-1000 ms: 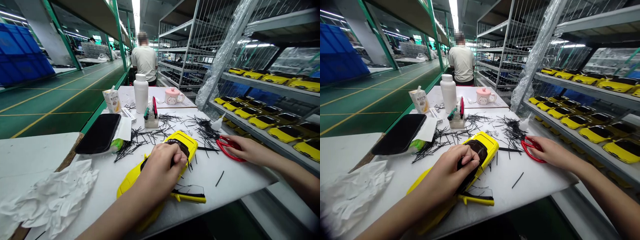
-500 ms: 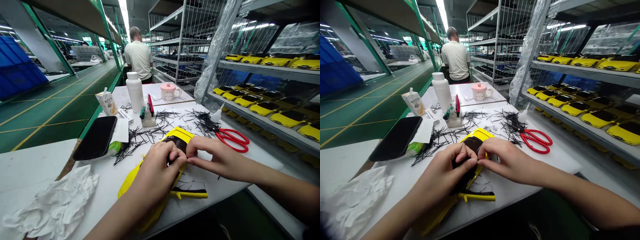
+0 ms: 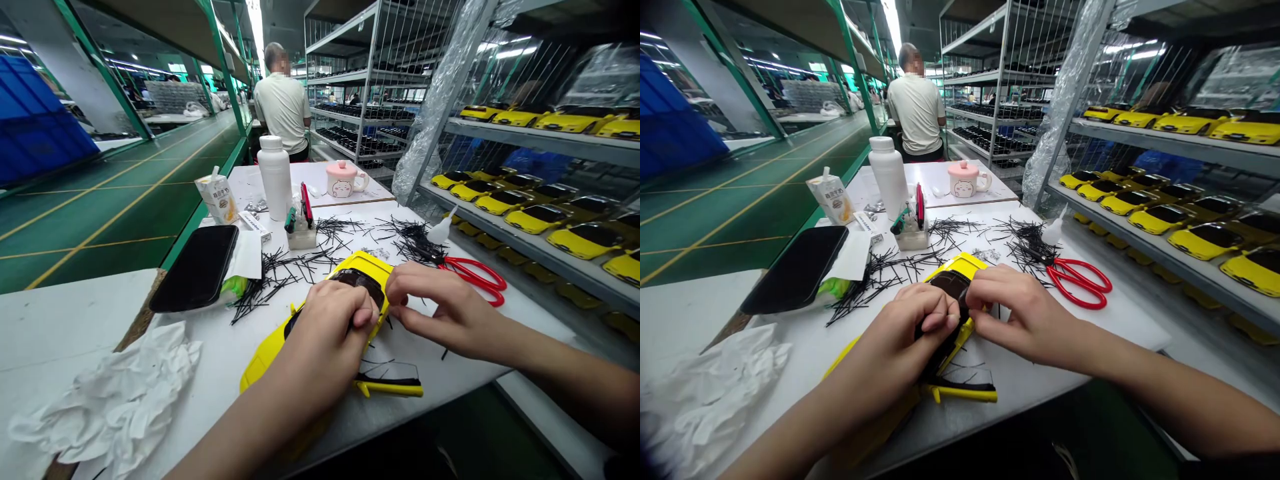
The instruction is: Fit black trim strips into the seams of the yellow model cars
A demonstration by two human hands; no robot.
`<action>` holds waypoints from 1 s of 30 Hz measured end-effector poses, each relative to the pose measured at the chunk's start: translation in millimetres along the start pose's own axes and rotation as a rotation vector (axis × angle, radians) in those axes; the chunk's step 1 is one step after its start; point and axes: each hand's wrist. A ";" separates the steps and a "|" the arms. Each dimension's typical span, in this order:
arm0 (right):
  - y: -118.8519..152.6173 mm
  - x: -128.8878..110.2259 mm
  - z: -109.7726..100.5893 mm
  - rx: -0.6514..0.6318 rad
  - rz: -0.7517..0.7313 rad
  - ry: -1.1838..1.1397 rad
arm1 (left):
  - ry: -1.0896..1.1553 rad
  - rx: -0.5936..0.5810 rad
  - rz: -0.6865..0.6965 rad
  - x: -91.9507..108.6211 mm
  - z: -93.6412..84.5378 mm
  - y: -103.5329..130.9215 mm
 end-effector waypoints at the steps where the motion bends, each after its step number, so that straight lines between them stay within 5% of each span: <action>1: 0.7 0.2 0.3 0.003 0.009 -0.008 | -0.006 -0.003 0.001 -0.8 0.3 0.2; 13: 6.2 -0.7 3.8 0.062 0.152 -0.072 | -0.026 0.009 0.024 -3.9 3.2 -0.2; 24: 13.4 -6.4 -1.5 -0.007 0.181 -0.195 | -0.021 0.042 0.080 -5.4 6.1 -1.3; 27: 17.2 1.8 -12.5 0.044 0.174 -0.105 | 0.009 0.065 0.077 -3.8 5.4 -1.8; 30: 29.2 27.5 -39.4 0.150 0.257 0.219 | 0.021 0.087 0.051 -3.9 5.0 -2.4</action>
Point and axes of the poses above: each hand's wrist, its own y-axis away from the middle knuckle, its own z-axis out of the palm, x = y × z, and after that the axes turned 13 degrees about -y, right-handed
